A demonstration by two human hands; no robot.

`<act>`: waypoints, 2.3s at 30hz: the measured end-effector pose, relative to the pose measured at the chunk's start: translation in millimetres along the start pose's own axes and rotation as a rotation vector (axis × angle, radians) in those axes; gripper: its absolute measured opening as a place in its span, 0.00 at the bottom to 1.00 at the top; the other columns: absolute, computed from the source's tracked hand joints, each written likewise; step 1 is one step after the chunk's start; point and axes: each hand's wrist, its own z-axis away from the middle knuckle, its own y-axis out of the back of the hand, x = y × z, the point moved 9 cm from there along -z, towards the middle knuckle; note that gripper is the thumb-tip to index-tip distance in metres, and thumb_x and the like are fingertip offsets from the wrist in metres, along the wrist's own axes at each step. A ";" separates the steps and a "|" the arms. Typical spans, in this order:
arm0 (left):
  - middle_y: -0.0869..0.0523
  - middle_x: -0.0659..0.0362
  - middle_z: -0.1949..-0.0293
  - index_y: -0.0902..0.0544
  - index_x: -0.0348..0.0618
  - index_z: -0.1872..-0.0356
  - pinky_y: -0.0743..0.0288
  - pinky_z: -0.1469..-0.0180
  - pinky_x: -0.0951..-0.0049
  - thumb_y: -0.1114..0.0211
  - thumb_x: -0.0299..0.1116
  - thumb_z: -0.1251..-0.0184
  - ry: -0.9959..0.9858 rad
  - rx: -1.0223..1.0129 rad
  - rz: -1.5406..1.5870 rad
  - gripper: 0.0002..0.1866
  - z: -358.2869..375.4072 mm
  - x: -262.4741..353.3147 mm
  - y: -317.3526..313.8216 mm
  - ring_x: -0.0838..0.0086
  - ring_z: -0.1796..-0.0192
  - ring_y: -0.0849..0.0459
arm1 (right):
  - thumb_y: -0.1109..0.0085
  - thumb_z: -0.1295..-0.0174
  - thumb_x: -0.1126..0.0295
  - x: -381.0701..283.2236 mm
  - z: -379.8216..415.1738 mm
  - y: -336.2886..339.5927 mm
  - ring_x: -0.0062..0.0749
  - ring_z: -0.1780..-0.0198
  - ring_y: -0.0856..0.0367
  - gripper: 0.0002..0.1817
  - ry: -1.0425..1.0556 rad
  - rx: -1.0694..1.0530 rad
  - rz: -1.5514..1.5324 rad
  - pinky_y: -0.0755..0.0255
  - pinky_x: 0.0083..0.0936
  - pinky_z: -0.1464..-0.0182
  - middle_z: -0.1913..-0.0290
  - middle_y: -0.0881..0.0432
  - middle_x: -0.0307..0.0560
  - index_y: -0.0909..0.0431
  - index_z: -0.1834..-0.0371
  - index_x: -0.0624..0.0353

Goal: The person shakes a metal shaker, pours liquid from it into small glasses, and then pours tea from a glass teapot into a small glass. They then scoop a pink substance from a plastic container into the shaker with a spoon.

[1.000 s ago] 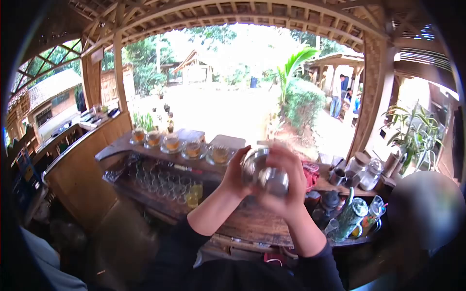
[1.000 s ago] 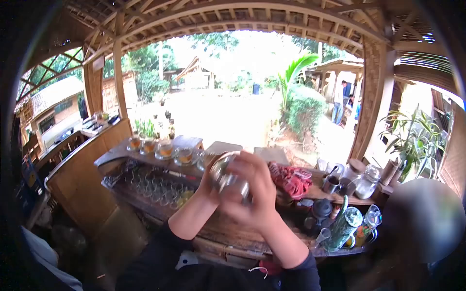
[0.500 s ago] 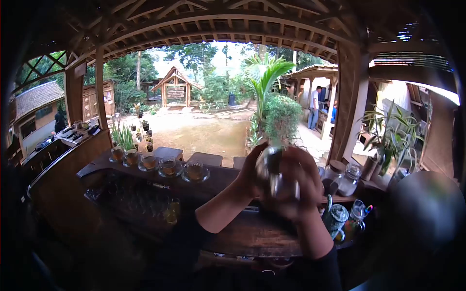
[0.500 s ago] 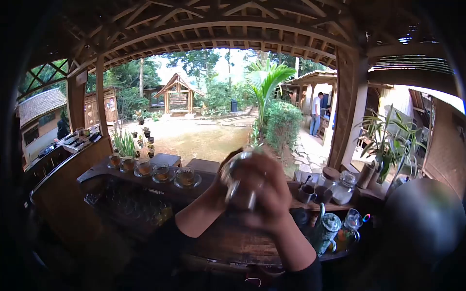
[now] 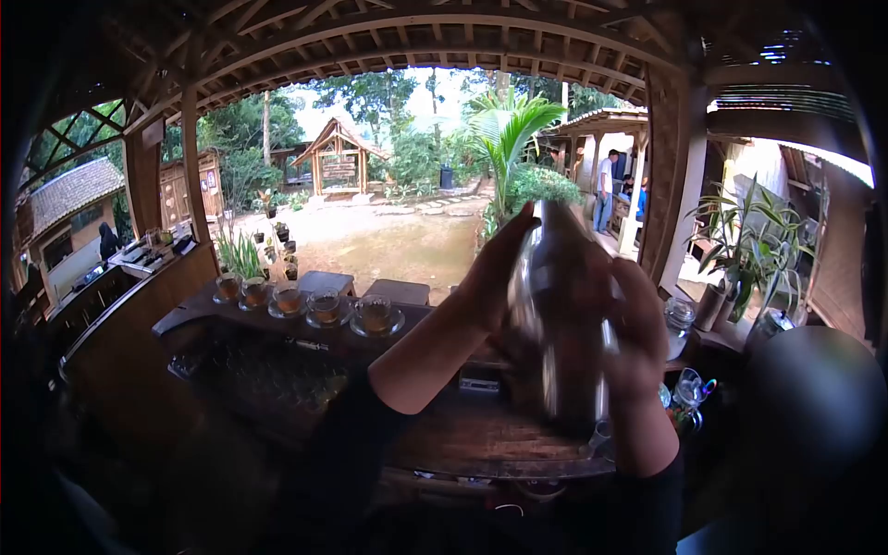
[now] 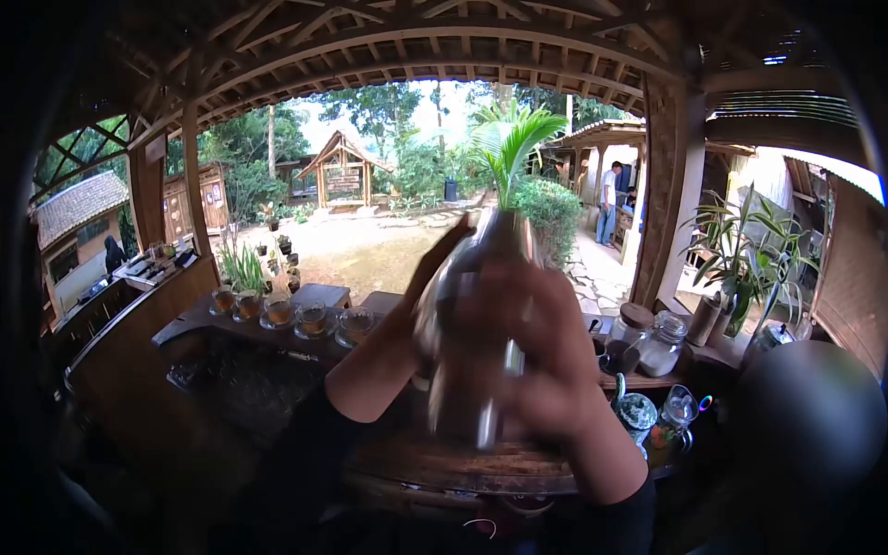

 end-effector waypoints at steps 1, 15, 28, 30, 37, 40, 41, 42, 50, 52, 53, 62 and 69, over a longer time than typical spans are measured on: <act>0.19 0.51 0.47 0.27 0.43 0.42 0.26 0.40 0.59 0.54 0.57 0.28 -0.157 0.115 -0.230 0.29 -0.6 4.9 -7.9 0.62 0.47 0.18 | 0.31 0.56 0.70 -31.5 3.4 2.1 0.45 0.49 0.21 0.22 0.300 -0.079 0.026 0.28 0.35 0.46 0.49 0.23 0.53 0.22 0.55 0.62; 0.16 0.52 0.57 0.23 0.43 0.51 0.19 0.54 0.62 0.44 0.55 0.35 -0.208 0.065 -0.094 0.25 -8.9 -21.2 -9.4 0.67 0.60 0.15 | 0.27 0.58 0.60 -54.2 18.4 -13.4 0.51 0.49 0.20 0.20 0.518 -0.100 0.254 0.25 0.48 0.49 0.52 0.20 0.51 0.19 0.61 0.54; 0.17 0.54 0.57 0.26 0.46 0.48 0.19 0.53 0.62 0.45 0.50 0.32 -0.224 0.038 -0.029 0.21 12.2 -5.4 -26.5 0.65 0.59 0.15 | 0.24 0.61 0.61 -49.6 1.0 -19.2 0.47 0.47 0.22 0.19 0.248 -0.167 0.097 0.27 0.50 0.48 0.51 0.19 0.48 0.20 0.64 0.39; 0.22 0.55 0.48 0.27 0.41 0.44 0.31 0.37 0.66 0.50 0.56 0.30 -0.203 -0.268 -0.065 0.28 5.8 0.6 7.6 0.73 0.42 0.24 | 0.36 0.50 0.57 -4.0 -2.8 -32.8 0.47 0.50 0.20 0.17 0.107 0.025 0.009 0.27 0.44 0.52 0.53 0.19 0.53 0.20 0.62 0.56; 0.17 0.53 0.63 0.24 0.43 0.54 0.22 0.52 0.64 0.37 0.51 0.40 -0.540 0.329 -0.402 0.23 38.7 12.3 -44.9 0.66 0.61 0.17 | 0.35 0.46 0.69 -25.6 -7.0 -16.1 0.43 0.43 0.23 0.20 -0.084 -0.072 0.256 0.28 0.35 0.42 0.46 0.23 0.55 0.24 0.49 0.61; 0.18 0.55 0.63 0.24 0.44 0.54 0.21 0.53 0.65 0.39 0.52 0.38 -0.466 0.319 -0.350 0.22 37.8 17.7 -43.5 0.66 0.62 0.17 | 0.35 0.43 0.65 -29.8 -4.4 -22.8 0.38 0.46 0.22 0.21 0.028 -0.016 0.187 0.28 0.35 0.46 0.48 0.22 0.53 0.24 0.48 0.61; 0.17 0.55 0.62 0.24 0.44 0.53 0.21 0.54 0.64 0.41 0.52 0.37 -0.357 0.360 -0.252 0.22 35.5 21.8 -24.9 0.66 0.62 0.17 | 0.35 0.43 0.63 -32.3 -1.2 -27.6 0.36 0.48 0.21 0.21 0.059 -0.002 0.155 0.28 0.35 0.47 0.48 0.21 0.53 0.24 0.48 0.61; 0.17 0.55 0.62 0.23 0.45 0.52 0.21 0.56 0.63 0.46 0.52 0.34 -0.319 0.458 -0.182 0.22 37.6 26.8 7.1 0.66 0.63 0.17 | 0.32 0.46 0.65 -1.7 0.3 -39.9 0.34 0.50 0.21 0.22 -0.047 0.096 0.037 0.27 0.33 0.48 0.51 0.20 0.52 0.23 0.49 0.61; 0.24 0.54 0.46 0.35 0.43 0.37 0.29 0.41 0.63 0.46 0.51 0.32 -0.372 0.515 -0.259 0.29 84.8 11.5 -8.3 0.66 0.42 0.25 | 0.30 0.60 0.64 -56.7 -16.6 -51.8 0.48 0.52 0.19 0.21 -0.061 -0.098 0.264 0.26 0.42 0.48 0.59 0.16 0.41 0.19 0.59 0.54; 0.30 0.57 0.40 0.41 0.47 0.35 0.28 0.41 0.63 0.36 0.49 0.37 -0.598 0.206 -0.588 0.35 98.5 22.9 -52.3 0.68 0.42 0.25 | 0.29 0.61 0.64 -79.1 4.1 -49.9 0.45 0.50 0.20 0.17 -0.079 0.284 -0.201 0.26 0.44 0.47 0.59 0.17 0.36 0.19 0.64 0.50; 0.25 0.55 0.46 0.35 0.46 0.38 0.27 0.43 0.63 0.36 0.52 0.38 -0.454 0.073 -0.371 0.33 102.9 9.2 -42.4 0.66 0.45 0.23 | 0.29 0.60 0.64 -66.5 5.3 -64.5 0.43 0.50 0.20 0.18 -0.072 0.269 -0.221 0.26 0.42 0.47 0.58 0.17 0.37 0.19 0.63 0.52; 0.19 0.54 0.50 0.26 0.42 0.45 0.24 0.44 0.62 0.59 0.51 0.27 -0.502 0.364 0.021 0.25 187.4 44.4 59.9 0.68 0.50 0.18 | 0.27 0.62 0.69 -19.0 17.4 -156.6 0.42 0.54 0.19 0.24 -0.338 0.138 -0.401 0.26 0.37 0.50 0.57 0.19 0.48 0.21 0.57 0.60; 0.18 0.46 0.51 0.26 0.40 0.44 0.19 0.54 0.61 0.47 0.56 0.33 -0.468 0.530 -0.318 0.29 257.2 83.6 -4.7 0.64 0.58 0.15 | 0.26 0.56 0.63 -96.1 22.4 -211.5 0.49 0.50 0.22 0.22 -0.019 -0.113 -0.159 0.26 0.42 0.51 0.51 0.20 0.50 0.20 0.57 0.57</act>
